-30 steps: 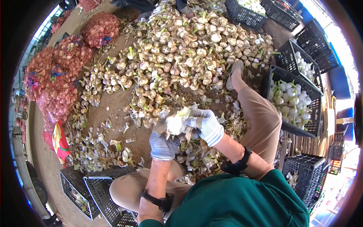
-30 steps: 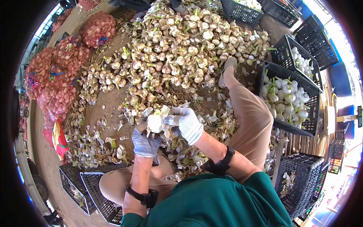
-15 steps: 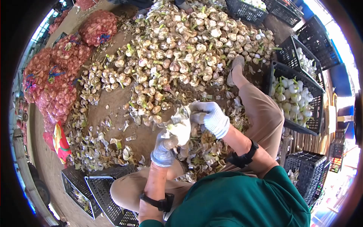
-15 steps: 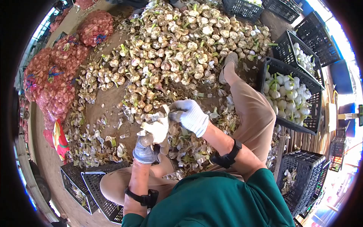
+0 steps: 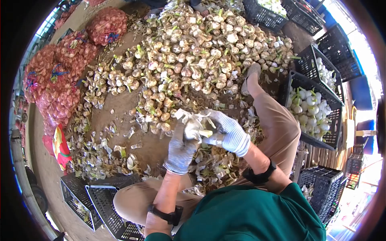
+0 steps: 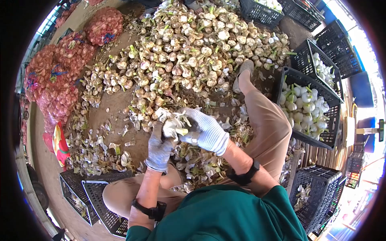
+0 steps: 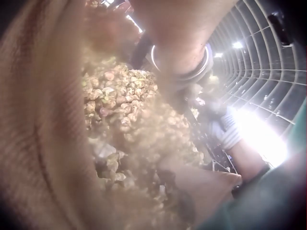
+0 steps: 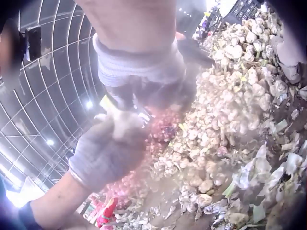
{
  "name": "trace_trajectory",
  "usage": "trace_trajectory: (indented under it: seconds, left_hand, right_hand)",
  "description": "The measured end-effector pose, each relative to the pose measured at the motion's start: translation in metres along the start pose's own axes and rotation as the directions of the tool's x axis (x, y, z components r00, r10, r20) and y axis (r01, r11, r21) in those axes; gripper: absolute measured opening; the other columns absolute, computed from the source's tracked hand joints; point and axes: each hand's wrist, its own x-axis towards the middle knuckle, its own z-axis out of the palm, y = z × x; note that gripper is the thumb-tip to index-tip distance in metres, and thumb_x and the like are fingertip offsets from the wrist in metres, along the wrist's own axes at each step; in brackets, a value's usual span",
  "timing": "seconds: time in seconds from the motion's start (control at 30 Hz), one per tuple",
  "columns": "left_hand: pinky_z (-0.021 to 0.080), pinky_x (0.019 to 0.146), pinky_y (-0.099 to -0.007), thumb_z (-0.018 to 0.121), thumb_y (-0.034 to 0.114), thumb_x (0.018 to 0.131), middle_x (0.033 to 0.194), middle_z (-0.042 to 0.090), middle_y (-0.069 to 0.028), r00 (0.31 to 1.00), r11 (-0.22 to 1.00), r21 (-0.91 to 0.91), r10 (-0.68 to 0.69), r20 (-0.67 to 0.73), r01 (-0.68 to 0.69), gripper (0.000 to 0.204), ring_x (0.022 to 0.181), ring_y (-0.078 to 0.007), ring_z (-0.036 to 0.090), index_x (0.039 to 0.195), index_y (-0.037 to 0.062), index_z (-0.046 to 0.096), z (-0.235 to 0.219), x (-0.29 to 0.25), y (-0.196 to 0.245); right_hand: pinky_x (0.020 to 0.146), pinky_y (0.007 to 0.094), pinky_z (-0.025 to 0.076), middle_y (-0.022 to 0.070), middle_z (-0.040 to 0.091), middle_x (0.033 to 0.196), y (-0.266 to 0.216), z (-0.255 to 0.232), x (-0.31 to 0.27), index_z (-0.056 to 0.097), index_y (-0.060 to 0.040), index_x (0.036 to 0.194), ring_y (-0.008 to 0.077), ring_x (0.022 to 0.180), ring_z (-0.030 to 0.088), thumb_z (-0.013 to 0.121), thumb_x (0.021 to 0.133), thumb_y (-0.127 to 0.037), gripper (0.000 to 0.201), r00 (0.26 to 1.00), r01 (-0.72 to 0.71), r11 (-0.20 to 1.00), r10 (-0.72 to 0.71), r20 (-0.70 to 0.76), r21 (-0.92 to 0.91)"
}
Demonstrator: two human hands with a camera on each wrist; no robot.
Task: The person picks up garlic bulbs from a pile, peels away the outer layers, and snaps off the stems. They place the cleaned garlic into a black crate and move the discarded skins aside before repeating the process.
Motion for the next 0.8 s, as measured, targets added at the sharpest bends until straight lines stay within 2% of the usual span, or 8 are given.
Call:
trace_trajectory:
  seconds: [0.07,0.13,0.3,0.47,0.53,0.6,0.63,0.8]
  left_hand:
    - [0.048,0.078,-0.0267,0.063,0.002,0.077,0.108,0.055,-0.0081,0.976,0.944,0.257,0.218,-0.012,-0.207,0.054,0.094,-0.0146,0.055,0.126,0.0031,0.04,0.008,0.003,-0.001]
    - [0.048,0.077,-0.0272,0.068,0.01,0.076,0.107,0.055,-0.0082,1.0,0.925,-0.381,0.011,0.001,-0.01,0.06,0.092,-0.0159,0.056,0.128,0.0038,0.038,0.01,0.0,0.006]
    - [0.05,0.081,-0.0425,0.055,-0.005,0.067,0.093,0.061,-0.0181,0.983,0.76,-0.644,-0.168,-0.069,0.085,0.054,0.081,-0.0286,0.061,0.119,0.0042,0.045,-0.012,0.013,-0.001]
    - [0.051,0.074,-0.04,0.06,-0.004,0.07,0.078,0.062,-0.014,0.981,0.705,-0.709,0.125,0.15,0.018,0.045,0.075,-0.0246,0.061,0.114,-0.0009,0.049,-0.016,0.01,0.009]
    - [0.051,0.073,-0.036,0.068,0.006,0.072,0.085,0.064,-0.0139,0.933,0.87,-0.464,0.012,0.359,0.167,0.037,0.084,-0.024,0.062,0.108,0.0011,0.059,-0.011,-0.009,0.019]
    - [0.049,0.075,-0.0306,0.069,0.011,0.074,0.09,0.065,-0.0138,0.808,0.934,0.252,-0.346,0.477,0.251,0.042,0.08,-0.0235,0.063,0.113,0.0027,0.058,-0.006,-0.017,0.005]
    - [0.045,0.082,-0.0272,0.072,0.014,0.071,0.099,0.062,-0.0103,0.846,0.88,0.475,-0.255,0.469,0.002,0.055,0.09,-0.0216,0.059,0.121,0.0057,0.053,-0.003,-0.013,0.002]
    - [0.048,0.081,-0.0281,0.074,0.007,0.063,0.108,0.056,-0.0097,0.993,0.986,0.122,-0.118,0.026,0.114,0.078,0.096,-0.016,0.056,0.131,0.005,0.038,0.004,0.003,0.006]
  right_hand:
    - [0.069,0.0259,0.049,0.0088,0.062,0.089,0.018,0.004,0.003,0.057,-0.0023,0.109,0.0139,0.083,0.058,0.071,0.073,-0.006,0.039,0.976,0.212,0.952,-0.217,0.003,-0.222]
    - [0.067,0.0242,0.047,0.0075,0.061,0.087,0.023,-0.002,0.004,0.058,-0.0019,0.106,0.0124,0.079,0.058,0.071,0.072,-0.004,0.036,0.978,0.201,0.957,-0.208,-0.014,-0.211]
    - [0.053,0.0203,0.045,0.0029,0.062,0.073,0.028,-0.003,-0.004,0.061,-0.0005,0.093,0.0057,0.059,0.055,0.068,0.075,-0.002,0.019,0.975,-0.223,0.958,0.222,0.027,0.182]
    - [0.042,0.0194,0.042,0.0005,0.059,0.068,0.046,-0.011,0.002,0.06,-0.0015,0.09,0.0059,0.052,0.053,0.063,0.08,-0.009,0.013,0.926,-0.284,0.903,0.346,-0.153,0.323]
    - [0.041,0.0195,0.041,0.0011,0.059,0.067,0.052,-0.017,0.007,0.06,-0.0019,0.088,0.0068,0.05,0.053,0.063,0.081,-0.01,0.011,0.878,-0.334,0.871,0.427,-0.218,0.36]
    - [0.04,0.0198,0.041,0.0017,0.059,0.067,0.053,-0.023,0.009,0.061,-0.0019,0.088,0.0077,0.048,0.052,0.062,0.081,-0.01,0.011,0.866,-0.346,0.855,0.449,-0.219,0.385]
    - [0.04,0.0197,0.041,0.0016,0.059,0.066,0.05,-0.025,0.009,0.061,-0.0016,0.088,0.0078,0.048,0.052,0.062,0.081,-0.01,0.012,0.868,-0.372,0.854,0.459,-0.19,0.364]
    - [0.037,0.0187,0.04,0.0019,0.06,0.065,0.041,-0.013,0.004,0.062,-0.0008,0.088,0.0079,0.046,0.053,0.064,0.08,-0.013,0.015,0.871,-0.412,0.828,0.481,-0.102,0.381]
